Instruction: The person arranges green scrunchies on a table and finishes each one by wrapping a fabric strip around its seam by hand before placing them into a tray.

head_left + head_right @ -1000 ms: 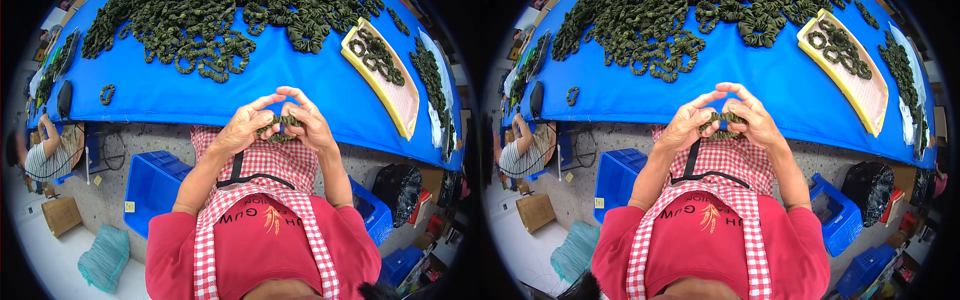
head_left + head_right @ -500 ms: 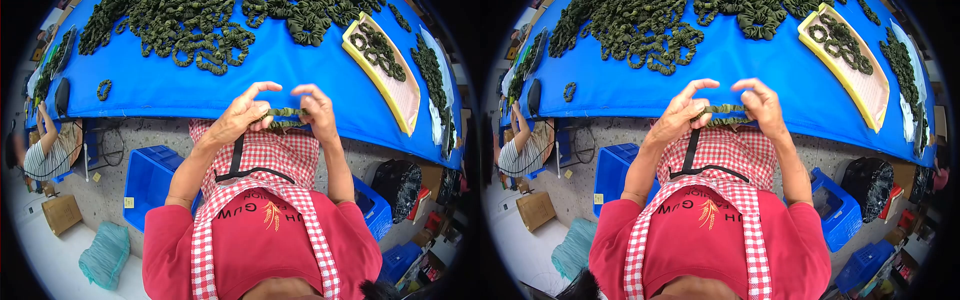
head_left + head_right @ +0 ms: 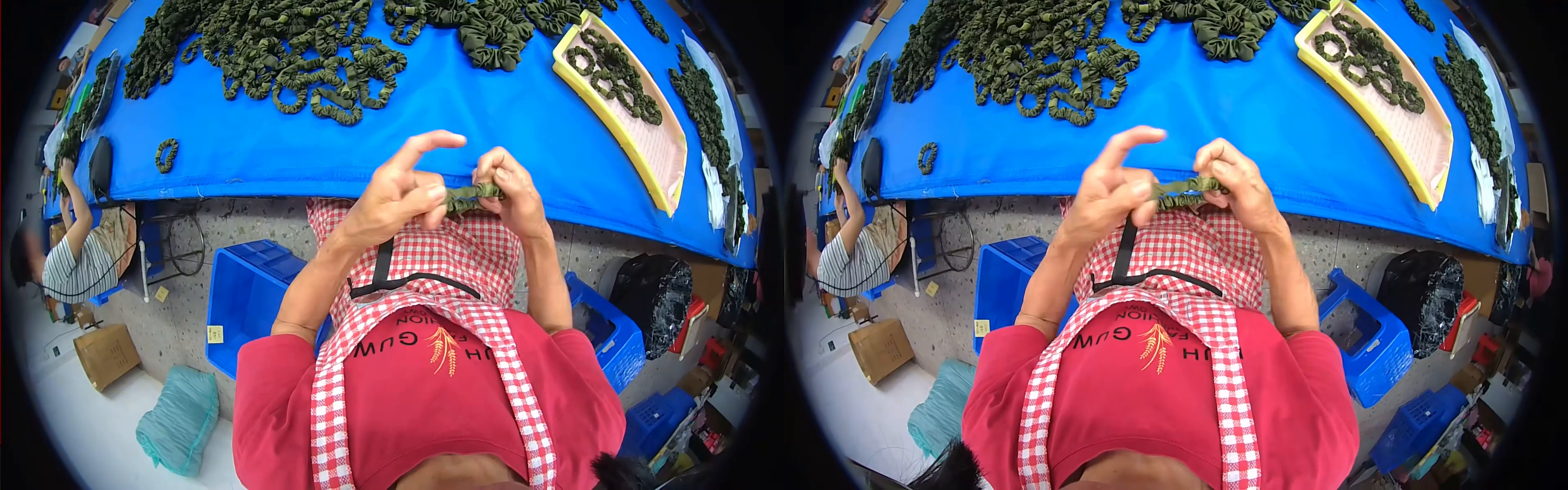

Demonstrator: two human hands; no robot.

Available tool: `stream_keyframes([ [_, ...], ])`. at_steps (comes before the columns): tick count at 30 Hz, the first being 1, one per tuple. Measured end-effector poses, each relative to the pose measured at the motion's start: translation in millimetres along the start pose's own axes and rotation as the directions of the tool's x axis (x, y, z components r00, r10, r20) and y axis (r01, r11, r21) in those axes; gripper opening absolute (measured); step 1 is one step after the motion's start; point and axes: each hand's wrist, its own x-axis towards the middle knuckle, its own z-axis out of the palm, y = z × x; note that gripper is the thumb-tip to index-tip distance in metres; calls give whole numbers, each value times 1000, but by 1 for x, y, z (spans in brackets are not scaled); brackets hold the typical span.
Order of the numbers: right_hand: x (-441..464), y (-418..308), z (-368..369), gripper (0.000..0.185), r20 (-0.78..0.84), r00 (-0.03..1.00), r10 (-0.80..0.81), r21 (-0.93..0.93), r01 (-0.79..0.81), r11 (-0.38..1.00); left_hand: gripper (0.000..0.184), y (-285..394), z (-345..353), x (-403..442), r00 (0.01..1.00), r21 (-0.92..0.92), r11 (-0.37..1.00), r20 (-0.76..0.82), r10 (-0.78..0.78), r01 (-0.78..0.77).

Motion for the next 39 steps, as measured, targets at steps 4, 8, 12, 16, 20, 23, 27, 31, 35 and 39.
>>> stream_keyframes([
  [4, 2, -24, 19, 14, -58, 998, 7, -208, -19, 978, 49, 1, 2, 6, 976, 309, 926, -89, -197, 215],
  [8, 5, -28, 32, 16, 15, 977, -212, -524, 188, 831, 50, 4, 7, 8, 995, 472, 876, -34, -92, 97],
  [12, 1, -16, 1, 16, -87, 989, -118, -444, 68, 894, 50, 15, 3, -8, 993, 302, 946, -18, -115, 115],
  [16, 2, -19, 11, 16, -11, 990, -142, -576, 110, 810, 50, 12, 5, -5, 993, 331, 936, -52, -110, 121],
  [20, 4, -27, 14, 17, 55, 984, -169, -645, 164, 747, 50, 9, 10, 6, 998, 404, 913, -54, -32, 51],
  [23, 6, -23, 12, 22, -60, 996, -62, -308, 41, 950, 49, 11, 16, 4, 995, 378, 923, -49, 88, -63],
  [27, 17, 8, -3, 20, 102, 974, -201, 30, 199, 980, 51, -3, 24, 6, 936, 91, 934, -35, 349, -345],
  [31, 12, -3, -3, 19, 75, 985, -156, 95, 149, 984, 53, 3, 17, 5, 991, 29, 992, -37, 126, -125],
  [35, 1, -22, 15, 20, -5, 994, -111, -117, 110, 987, 56, 5, 13, 5, 982, 161, 968, -25, -189, 191],
  [39, 0, -28, 30, 24, 72, 968, -242, -579, 238, 780, 59, 5, 16, 6, 989, 437, 889, 2, -150, 134],
])
